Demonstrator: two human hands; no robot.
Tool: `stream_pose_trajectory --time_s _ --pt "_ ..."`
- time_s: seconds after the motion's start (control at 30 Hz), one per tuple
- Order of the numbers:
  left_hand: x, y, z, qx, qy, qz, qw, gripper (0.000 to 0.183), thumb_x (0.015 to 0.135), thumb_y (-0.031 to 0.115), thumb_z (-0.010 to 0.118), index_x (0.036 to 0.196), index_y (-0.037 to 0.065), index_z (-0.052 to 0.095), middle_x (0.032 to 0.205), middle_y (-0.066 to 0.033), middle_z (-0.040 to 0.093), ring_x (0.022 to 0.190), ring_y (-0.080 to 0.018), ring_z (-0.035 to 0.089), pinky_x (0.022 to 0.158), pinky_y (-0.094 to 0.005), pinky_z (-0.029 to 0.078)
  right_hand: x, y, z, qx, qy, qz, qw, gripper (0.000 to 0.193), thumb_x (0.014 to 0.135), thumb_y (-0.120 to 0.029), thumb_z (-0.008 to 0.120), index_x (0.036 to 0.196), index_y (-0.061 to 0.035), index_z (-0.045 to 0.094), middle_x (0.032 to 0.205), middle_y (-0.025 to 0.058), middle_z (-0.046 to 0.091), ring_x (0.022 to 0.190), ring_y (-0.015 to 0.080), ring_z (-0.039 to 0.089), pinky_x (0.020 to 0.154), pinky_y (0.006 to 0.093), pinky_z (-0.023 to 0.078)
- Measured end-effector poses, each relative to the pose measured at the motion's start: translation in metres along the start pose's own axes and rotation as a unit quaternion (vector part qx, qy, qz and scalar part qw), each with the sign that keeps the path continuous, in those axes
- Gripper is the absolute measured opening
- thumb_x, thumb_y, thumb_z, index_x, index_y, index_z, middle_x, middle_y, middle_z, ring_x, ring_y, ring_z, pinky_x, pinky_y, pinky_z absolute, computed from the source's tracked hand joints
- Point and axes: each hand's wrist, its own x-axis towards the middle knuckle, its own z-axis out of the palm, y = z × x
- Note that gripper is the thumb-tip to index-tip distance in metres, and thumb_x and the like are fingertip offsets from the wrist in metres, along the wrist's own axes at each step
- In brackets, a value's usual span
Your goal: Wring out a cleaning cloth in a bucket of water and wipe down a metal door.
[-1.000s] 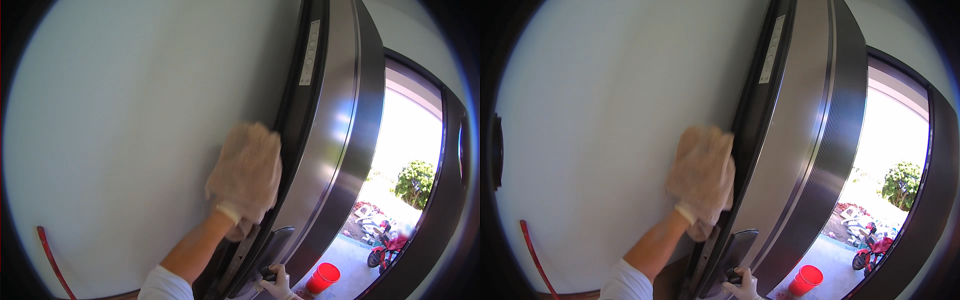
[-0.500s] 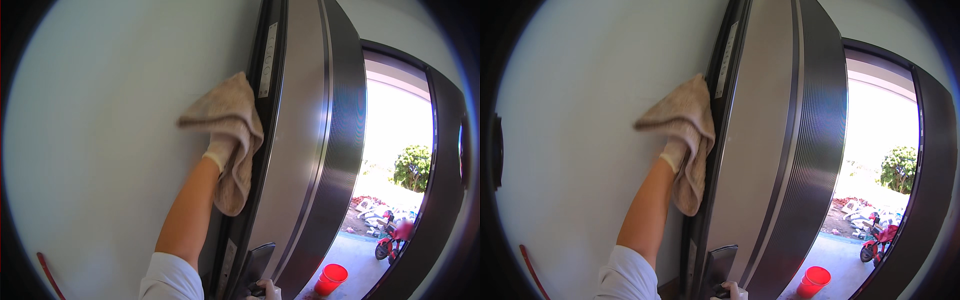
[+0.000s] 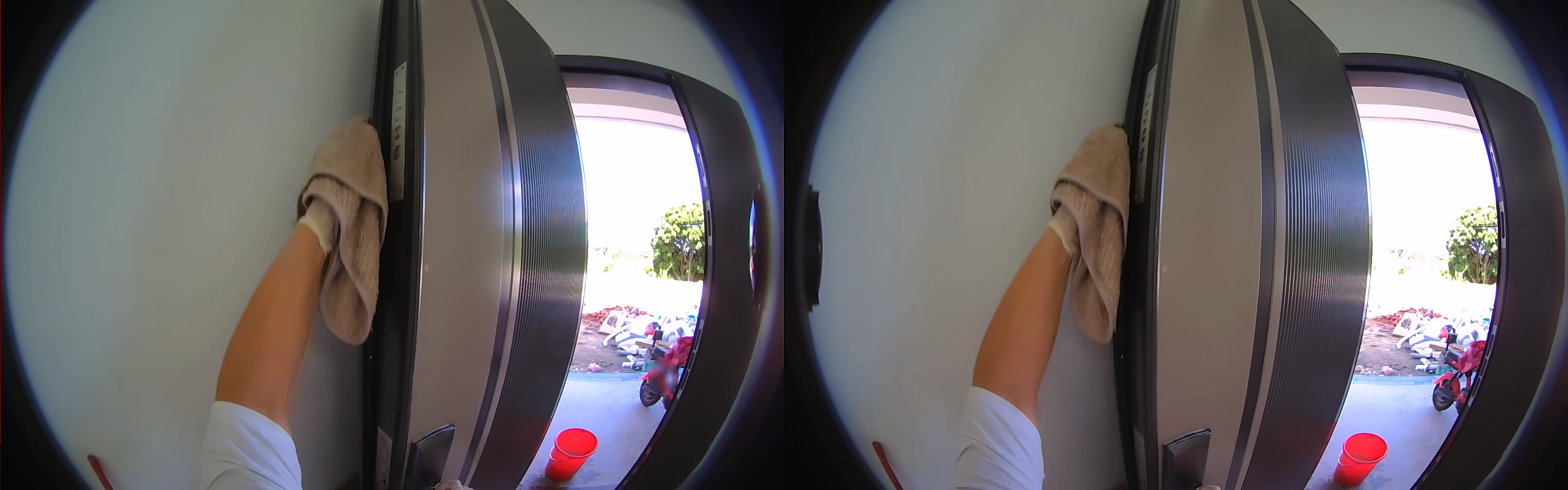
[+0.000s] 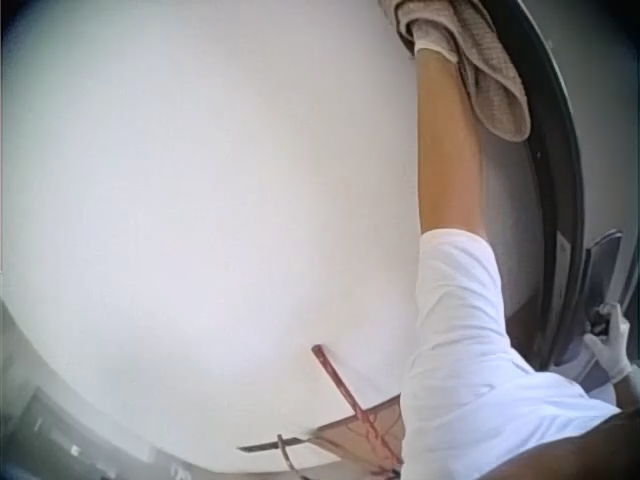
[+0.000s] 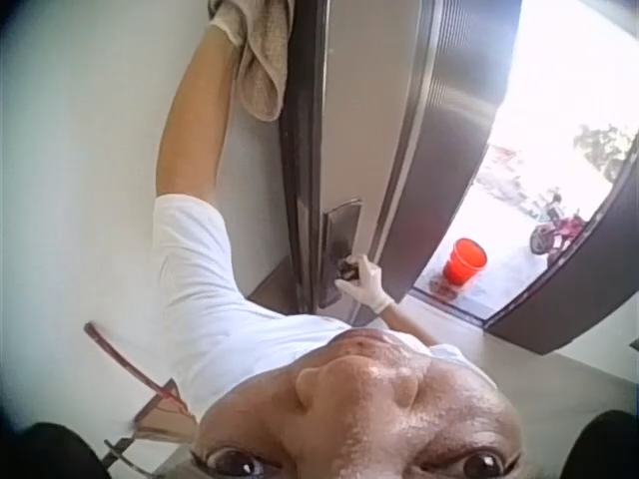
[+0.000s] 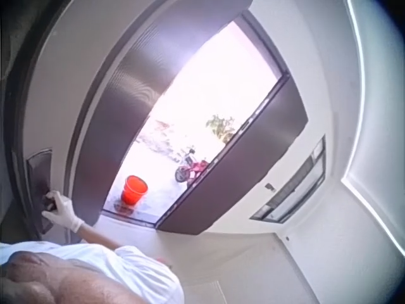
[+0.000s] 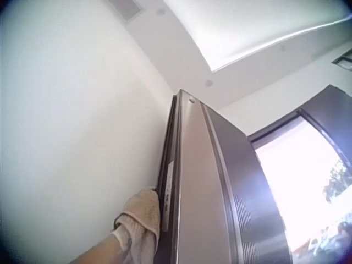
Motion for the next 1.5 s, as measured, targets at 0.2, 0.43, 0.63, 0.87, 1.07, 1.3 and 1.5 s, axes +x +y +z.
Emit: stream_pose_trajectory --time_s 0.2,0.43,0.63,0.87,1.07,1.3,1.5 --pt "0.168 0.077 -0.085 0.313 -0.061 0.040 0.947 0.049 0.090 0.033 0.053 0.134 0.012 0.046 0.141 -0.0139 0.040 0.128 -0.0276 0.040 0.102 -0.0381 0.040 -0.012 -0.002 -0.002 -0.008 -0.016 0.013 1.000 0.051 0.062 -0.021 0.085 0.099 -0.0022 0.055 0.085 0.0135 0.067 0.069 0.0243 0.068 0.061 0.0326 0.055" --pt "0.203 0.105 -0.074 0.134 0.122 0.032 0.983 0.078 0.083 0.054 0.050 0.149 0.021 0.025 0.157 -0.0038 0.013 0.142 -0.0380 0.015 0.115 -0.0408 0.024 -0.002 -0.010 -0.005 -0.020 -0.037 -0.032 0.999 0.050 0.063 -0.020 0.085 0.099 -0.0013 0.055 0.088 0.0155 0.066 0.069 0.0242 0.068 0.062 0.0327 0.055" --pt "0.106 0.178 -0.041 0.424 -0.035 0.089 0.901 0.057 0.087 0.050 0.044 0.142 0.033 0.037 0.151 0.0038 0.030 0.140 -0.0362 0.021 0.095 -0.0792 0.019 0.004 -0.039 -0.016 0.021 -0.033 0.018 0.999 0.048 0.064 -0.018 0.084 0.099 -0.0009 0.056 0.087 0.0140 0.067 0.069 0.0211 0.068 0.061 0.0314 0.056" --pt "0.098 0.181 -0.048 0.371 -0.102 0.167 0.908 0.068 0.086 0.053 0.041 0.147 0.025 0.030 0.155 -0.0037 0.021 0.143 -0.0370 0.011 0.099 -0.0781 0.011 -0.002 -0.041 -0.021 -0.030 -0.004 -0.023 0.999 0.047 0.062 -0.020 0.083 0.098 -0.0026 0.057 0.084 0.0131 0.066 0.069 0.0251 0.068 0.062 0.0336 0.055" --pt "0.127 0.176 -0.082 0.275 0.071 -0.007 0.959 0.061 0.084 0.040 0.052 0.140 0.016 0.043 0.150 -0.0081 0.029 0.131 -0.0399 0.032 0.098 -0.0569 0.040 -0.013 -0.042 -0.027 -0.021 -0.008 -0.039 0.999 0.046 0.062 -0.024 0.083 0.095 -0.0050 0.057 0.081 0.0109 0.067 0.068 0.0256 0.067 0.063 0.0358 0.053" --pt "-0.058 0.170 -0.067 0.152 0.080 0.104 0.980 0.046 0.073 0.024 0.071 0.115 0.010 0.057 0.141 -0.0126 0.039 0.124 -0.0403 0.042 0.090 -0.0471 0.049 -0.004 -0.037 -0.032 -0.042 0.016 -0.122 0.992 0.044 0.061 -0.025 0.082 0.092 -0.0073 0.057 0.064 0.0037 0.064 0.057 0.0235 0.063 0.059 0.0357 0.050" --pt "-0.266 0.185 -0.044 0.134 -0.066 0.105 0.983 0.040 0.072 0.021 0.071 0.108 0.006 0.063 0.137 -0.0264 0.039 0.117 -0.0568 0.040 0.091 -0.0502 0.047 -0.004 -0.036 -0.032 -0.056 0.027 -0.108 0.992 0.042 0.063 -0.023 0.082 0.092 -0.0057 0.057 0.066 0.0083 0.064 0.061 0.0250 0.065 0.059 0.0363 0.052"
